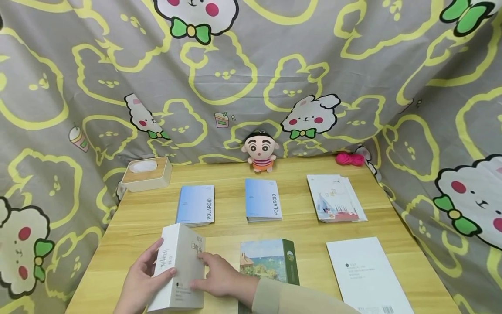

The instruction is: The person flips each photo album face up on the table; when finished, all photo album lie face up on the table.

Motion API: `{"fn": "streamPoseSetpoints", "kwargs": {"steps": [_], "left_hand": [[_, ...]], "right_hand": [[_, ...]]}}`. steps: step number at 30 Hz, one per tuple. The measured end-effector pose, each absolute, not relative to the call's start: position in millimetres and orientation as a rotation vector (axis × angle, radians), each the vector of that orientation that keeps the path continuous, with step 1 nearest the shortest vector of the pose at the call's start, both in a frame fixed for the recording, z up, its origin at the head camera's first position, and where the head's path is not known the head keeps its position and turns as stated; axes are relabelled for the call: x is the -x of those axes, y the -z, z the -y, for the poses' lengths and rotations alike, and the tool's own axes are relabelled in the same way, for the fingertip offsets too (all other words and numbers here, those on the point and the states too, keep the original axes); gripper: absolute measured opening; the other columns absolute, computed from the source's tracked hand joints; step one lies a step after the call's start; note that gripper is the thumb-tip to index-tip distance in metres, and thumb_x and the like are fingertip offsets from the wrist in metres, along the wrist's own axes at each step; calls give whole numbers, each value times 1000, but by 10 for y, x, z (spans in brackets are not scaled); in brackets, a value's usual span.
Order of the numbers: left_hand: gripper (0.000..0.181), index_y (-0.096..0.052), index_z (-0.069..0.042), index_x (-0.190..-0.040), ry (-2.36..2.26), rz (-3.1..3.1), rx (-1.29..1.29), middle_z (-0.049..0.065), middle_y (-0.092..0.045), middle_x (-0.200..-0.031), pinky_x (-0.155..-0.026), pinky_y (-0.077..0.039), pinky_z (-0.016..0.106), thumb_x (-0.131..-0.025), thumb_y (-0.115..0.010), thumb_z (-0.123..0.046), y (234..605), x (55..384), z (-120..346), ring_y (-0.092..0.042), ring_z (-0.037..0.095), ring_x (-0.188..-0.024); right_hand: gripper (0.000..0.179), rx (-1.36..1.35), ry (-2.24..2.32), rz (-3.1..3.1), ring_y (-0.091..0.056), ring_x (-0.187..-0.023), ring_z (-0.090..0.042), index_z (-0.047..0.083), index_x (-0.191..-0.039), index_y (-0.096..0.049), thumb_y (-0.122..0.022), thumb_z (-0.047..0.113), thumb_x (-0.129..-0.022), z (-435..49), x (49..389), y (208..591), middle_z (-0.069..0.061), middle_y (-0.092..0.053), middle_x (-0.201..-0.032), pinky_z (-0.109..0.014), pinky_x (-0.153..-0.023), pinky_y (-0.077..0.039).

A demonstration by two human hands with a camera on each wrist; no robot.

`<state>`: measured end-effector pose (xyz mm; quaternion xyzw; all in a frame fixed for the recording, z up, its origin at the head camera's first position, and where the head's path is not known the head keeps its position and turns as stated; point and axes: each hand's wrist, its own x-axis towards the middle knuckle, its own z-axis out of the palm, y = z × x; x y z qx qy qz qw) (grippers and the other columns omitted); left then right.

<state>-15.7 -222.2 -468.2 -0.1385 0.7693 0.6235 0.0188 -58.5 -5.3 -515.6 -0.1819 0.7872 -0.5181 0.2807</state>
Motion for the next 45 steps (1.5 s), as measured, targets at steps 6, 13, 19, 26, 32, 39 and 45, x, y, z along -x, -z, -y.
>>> {"fn": "streamPoseSetpoints", "kwargs": {"steps": [6, 13, 19, 26, 32, 39, 45], "left_hand": [[96, -36, -4, -164, -2014, -2299, 457, 31, -48, -152, -78, -65, 38, -82, -83, 12, 4739, 140, 2293, -69, 7, -103], [93, -30, -1, -165, -2123, -2203, 406, 32, -45, -154, -87, -62, 35, -85, -76, 16, 4852, 168, 2347, -69, 7, -110], [94, -23, -3, -167, -2253, -2045, 412, 4, -63, -139, -88, -62, 38, -88, -68, 19, 4936, 155, 2409, -71, 11, -112], [82, -28, 5, -162, -2244, -2066, 405, 1, -61, -136, -91, -61, 30, -89, -64, 16, 5127, 155, 2517, -68, 7, -113], [73, -39, 9, -157, -2114, -2142, 598, 16, -54, -146, -91, -57, 24, -91, -70, 9, 5225, 117, 2622, -64, 0, -110], [66, -49, 5, -153, -1822, -2302, 659, 30, -58, -144, -78, -63, 36, -94, -76, -5, 5211, 135, 2668, -69, 19, -107], [68, -52, 5, -151, -1482, -2492, 741, 33, -61, -138, -95, -58, 47, -95, -79, -22, 5215, 210, 2629, -67, 42, -117]], "right_hand": [[68, 560, 1344, -2156, -64, -96, -14, 15, -154, -54, -82, 29, -94, 39, 572, 5154, -12, -58, -135, -26, -77, -55], [68, 569, 1347, -2221, -60, -92, -9, 17, -154, -54, -81, 29, -92, 26, 554, 5175, -9, -60, -135, -25, -77, -53], [71, 546, 1414, -2161, -58, -91, -5, 16, -156, -51, -80, 21, -92, 22, 561, 5206, -5, -61, -123, -25, -85, -53], [74, 575, 1306, -2203, -57, -114, -8, 12, -157, -49, -81, 21, -91, 13, 542, 5217, -11, -55, -142, -30, -102, -50], [73, 585, 1231, -2222, -58, -118, -10, 11, -154, -51, -83, 24, -89, 39, 488, 5178, -13, -46, -154, -31, -102, -51], [68, 666, 1112, -2291, -56, -129, -12, 10, -149, -57, -84, 25, -89, 60, 473, 5122, -13, -39, -165, -28, -103, -50], [60, 803, 1013, -2308, -49, -142, -17, 6, -144, -62, -82, 26, -91, 69, 494, 5104, -10, -45, -161, -28, -110, -46]]}}
